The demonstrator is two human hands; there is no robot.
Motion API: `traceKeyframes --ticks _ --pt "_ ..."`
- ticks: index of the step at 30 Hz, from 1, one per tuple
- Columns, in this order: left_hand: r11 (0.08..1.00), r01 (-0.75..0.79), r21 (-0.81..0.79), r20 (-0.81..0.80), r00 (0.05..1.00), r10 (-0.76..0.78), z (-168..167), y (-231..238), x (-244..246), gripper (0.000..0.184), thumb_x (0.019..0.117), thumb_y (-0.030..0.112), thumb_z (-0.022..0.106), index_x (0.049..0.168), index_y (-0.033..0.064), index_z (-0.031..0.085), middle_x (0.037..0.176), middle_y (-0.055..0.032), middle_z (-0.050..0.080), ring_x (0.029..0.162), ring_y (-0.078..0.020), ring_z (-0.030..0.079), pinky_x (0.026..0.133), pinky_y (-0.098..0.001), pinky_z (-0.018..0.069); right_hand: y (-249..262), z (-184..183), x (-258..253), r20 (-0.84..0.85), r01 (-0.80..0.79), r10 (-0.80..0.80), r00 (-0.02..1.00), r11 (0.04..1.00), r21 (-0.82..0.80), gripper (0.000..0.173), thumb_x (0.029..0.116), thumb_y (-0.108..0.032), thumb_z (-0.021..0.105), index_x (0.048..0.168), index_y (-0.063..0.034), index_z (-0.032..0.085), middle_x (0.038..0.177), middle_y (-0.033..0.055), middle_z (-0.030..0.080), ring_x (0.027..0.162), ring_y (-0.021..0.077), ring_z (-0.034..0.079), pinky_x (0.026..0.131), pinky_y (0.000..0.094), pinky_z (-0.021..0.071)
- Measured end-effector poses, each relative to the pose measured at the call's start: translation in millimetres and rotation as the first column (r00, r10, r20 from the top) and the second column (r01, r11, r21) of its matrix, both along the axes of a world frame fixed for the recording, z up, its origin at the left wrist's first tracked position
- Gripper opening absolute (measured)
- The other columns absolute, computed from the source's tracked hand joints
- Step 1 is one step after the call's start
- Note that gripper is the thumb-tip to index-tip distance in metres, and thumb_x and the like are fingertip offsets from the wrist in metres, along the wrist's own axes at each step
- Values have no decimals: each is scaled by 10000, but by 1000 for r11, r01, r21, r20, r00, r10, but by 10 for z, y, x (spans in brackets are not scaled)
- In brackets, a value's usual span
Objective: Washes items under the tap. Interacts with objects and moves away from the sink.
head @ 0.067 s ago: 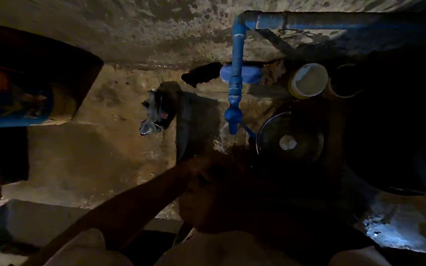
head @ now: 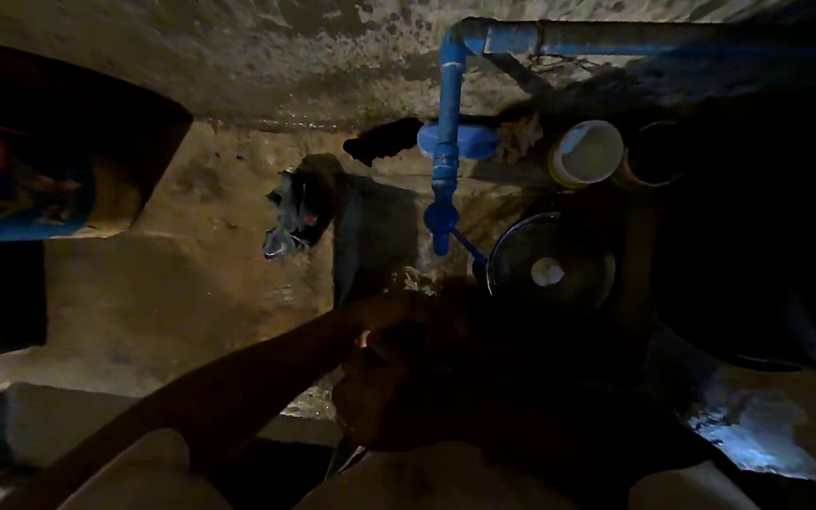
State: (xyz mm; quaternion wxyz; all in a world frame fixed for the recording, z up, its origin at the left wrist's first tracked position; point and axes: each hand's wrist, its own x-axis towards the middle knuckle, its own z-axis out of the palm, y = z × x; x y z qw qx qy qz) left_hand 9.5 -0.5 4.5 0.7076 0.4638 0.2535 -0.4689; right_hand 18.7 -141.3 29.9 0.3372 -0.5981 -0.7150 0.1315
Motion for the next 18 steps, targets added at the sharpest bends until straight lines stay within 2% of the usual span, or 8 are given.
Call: traceKeyframes --ticks 3,4,7,9,12,15,17,18 --pt "967 229 115 98 966 -240 -28 -78 89 149 1001 79 544 897 89 650 721 66 581 630 -4 549 605 -179 483 -51 -192 -116 -158 -43 14 987 982 -185 296 1008 -252 533 1099 -66 746 1119 107 740 1110 290 679 987 431 519" --pt "924 323 203 119 929 -351 -29 -109 127 132 1008 74 547 935 67 656 752 32 581 655 -27 548 627 -200 486 -49 -335 -147 -130 -66 47 990 986 -153 262 1000 -265 544 1047 -103 744 1102 74 730 1102 267 664 993 407 503" --pt "675 598 432 86 718 -691 -178 -216 269 206 1039 86 546 1152 -35 668 1076 -192 655 996 -280 613 925 -478 479 -13 -703 -226 4 -92 93 996 995 -44 199 948 -181 584 940 -102 766 1013 54 722 987 221 661 920 331 499" --pt "575 641 509 55 642 -764 -375 -300 275 174 1011 124 595 1071 -9 691 1014 -183 667 966 -315 630 868 -535 492 18 -743 -192 -52 -170 163 985 966 -193 236 978 -131 567 1028 2 756 1127 154 729 1086 299 683 1001 378 507" --pt "472 682 558 -49 595 -802 -529 -409 309 180 976 149 623 1029 -17 669 979 -205 658 936 -368 637 811 -583 495 53 -984 -225 -230 -293 221 948 889 -352 250 998 -82 540 1066 88 710 1130 232 705 1091 361 680 953 463 533" --pt "465 654 596 -80 625 -777 -638 -463 274 226 952 157 640 1102 -10 670 1045 -217 671 980 -381 650 838 -600 503 60 -1171 -223 -351 -343 160 923 758 -555 319 1042 -153 496 1195 66 670 1189 248 689 1148 380 660 996 535 503" --pt "529 534 659 -29 722 -692 -654 -498 153 271 962 113 636 1195 -24 657 1136 -223 671 1063 -357 650 930 -547 507 25 -1276 -226 -410 -349 77 909 680 -645 363 1059 -222 495 1265 34 648 1264 250 661 1219 389 622 1041 566 471" --pt "586 397 707 -21 839 -543 -558 -559 74 292 976 96 632 1241 -26 642 1176 -209 665 1095 -301 640 977 -461 496 -7 -1276 -196 -449 -345 -4 893 635 -691 388 1054 -247 518 1295 34 633 1304 256 640 1257 385 597 1071 560 446"
